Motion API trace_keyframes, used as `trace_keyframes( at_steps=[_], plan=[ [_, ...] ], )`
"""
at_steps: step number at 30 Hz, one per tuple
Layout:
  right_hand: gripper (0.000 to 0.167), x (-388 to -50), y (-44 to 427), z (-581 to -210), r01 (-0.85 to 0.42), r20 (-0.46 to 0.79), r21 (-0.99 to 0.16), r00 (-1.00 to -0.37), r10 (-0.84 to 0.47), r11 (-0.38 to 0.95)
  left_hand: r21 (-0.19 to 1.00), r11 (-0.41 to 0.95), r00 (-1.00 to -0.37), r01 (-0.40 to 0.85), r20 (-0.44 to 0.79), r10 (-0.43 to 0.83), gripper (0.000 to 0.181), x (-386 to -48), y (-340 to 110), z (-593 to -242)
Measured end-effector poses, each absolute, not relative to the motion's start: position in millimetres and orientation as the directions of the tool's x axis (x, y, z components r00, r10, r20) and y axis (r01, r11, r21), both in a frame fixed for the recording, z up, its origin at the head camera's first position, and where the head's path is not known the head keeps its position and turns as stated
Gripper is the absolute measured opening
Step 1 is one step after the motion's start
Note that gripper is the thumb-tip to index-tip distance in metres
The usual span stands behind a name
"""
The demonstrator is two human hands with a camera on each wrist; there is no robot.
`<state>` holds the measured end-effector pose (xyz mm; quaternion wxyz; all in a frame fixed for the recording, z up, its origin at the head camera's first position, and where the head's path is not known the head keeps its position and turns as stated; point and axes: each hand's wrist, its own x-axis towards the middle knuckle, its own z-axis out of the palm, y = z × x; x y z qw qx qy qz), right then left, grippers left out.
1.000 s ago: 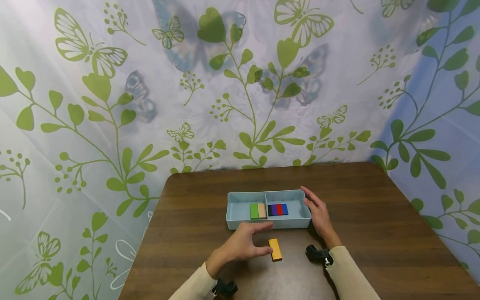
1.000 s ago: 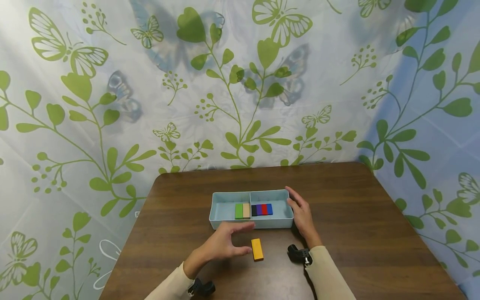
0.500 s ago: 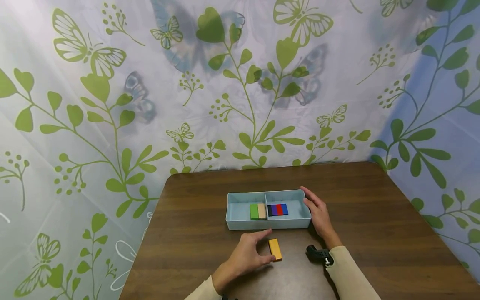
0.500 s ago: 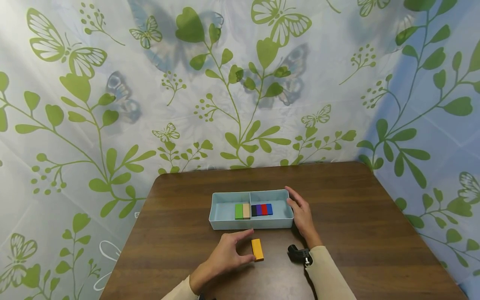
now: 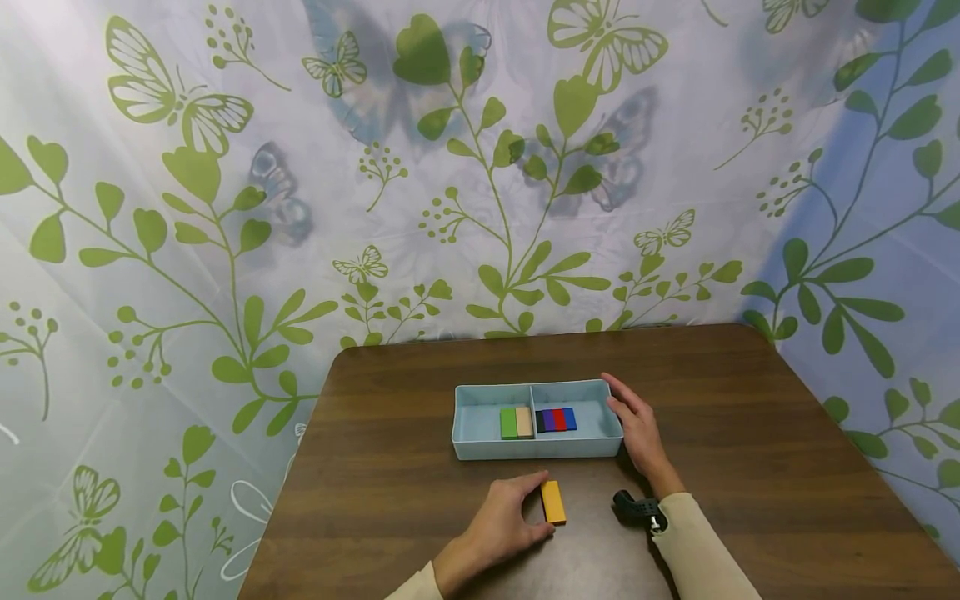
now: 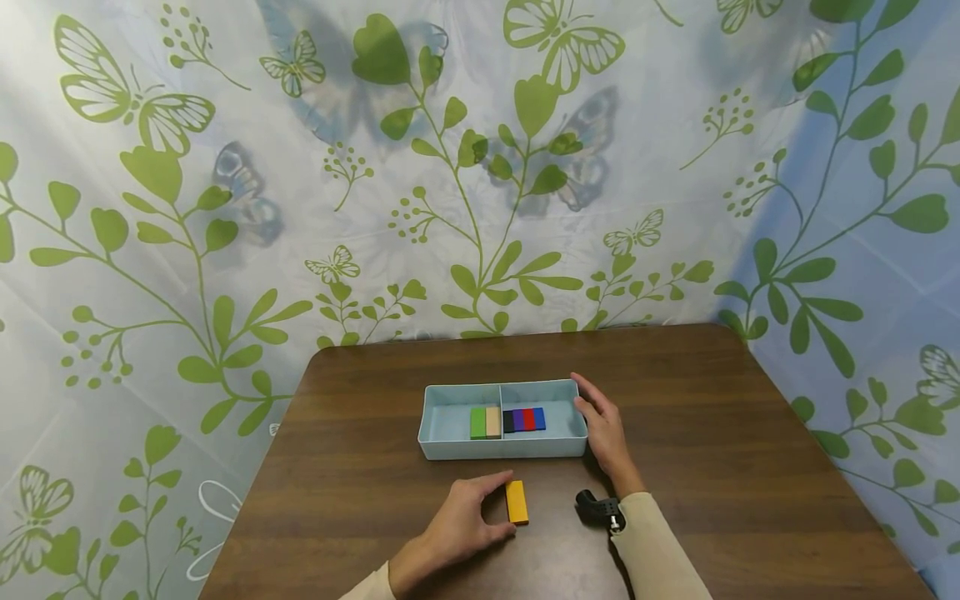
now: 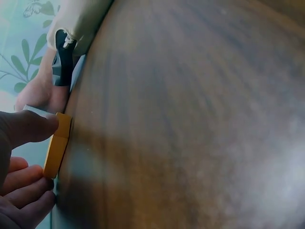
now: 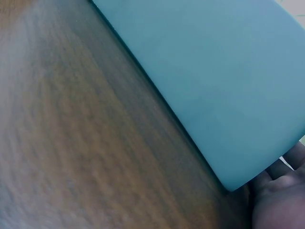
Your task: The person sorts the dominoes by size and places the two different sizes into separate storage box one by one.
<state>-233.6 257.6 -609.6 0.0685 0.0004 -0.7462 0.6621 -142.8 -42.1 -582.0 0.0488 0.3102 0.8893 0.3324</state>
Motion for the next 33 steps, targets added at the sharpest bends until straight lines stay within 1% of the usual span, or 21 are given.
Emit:
trace_keyframes(
  at_steps=[10,20,24,26,33],
  plan=[
    [0.050,-233.2,257.2,-612.1,-0.087,0.100,-0.987,-0.991,0.088,0.137,0.614,0.551,-0.781,0.565,0.182,0.597,0.071,-142.2,-39.0,-585.4],
    [0.050,-233.6,257.7,-612.0,-0.092,0.103,-0.987,-0.991,0.088,0.130,0.651,0.556,-0.798,0.517,0.132,0.588,0.067,-145.0,-43.3,-582.7],
    [0.050,-233.4,257.2,-611.3,-0.088,0.100,-0.988,-0.991,0.090,0.128,0.659,0.547,-0.793,0.517,0.127,0.596,0.065,-146.7,-47.5,-577.4],
    [0.050,-233.3,256.9,-610.8,-0.086,0.098,-0.988,-0.991,0.092,0.129,0.656,0.533,-0.783,0.534,0.147,0.604,0.065,-147.7,-49.8,-574.9],
    [0.049,-234.4,258.1,-609.5,-0.105,0.119,-0.985,-0.989,0.092,0.139,0.620,0.463,-0.716,0.633,0.242,0.655,0.065,-152.6,-58.1,-564.5]
  ],
)
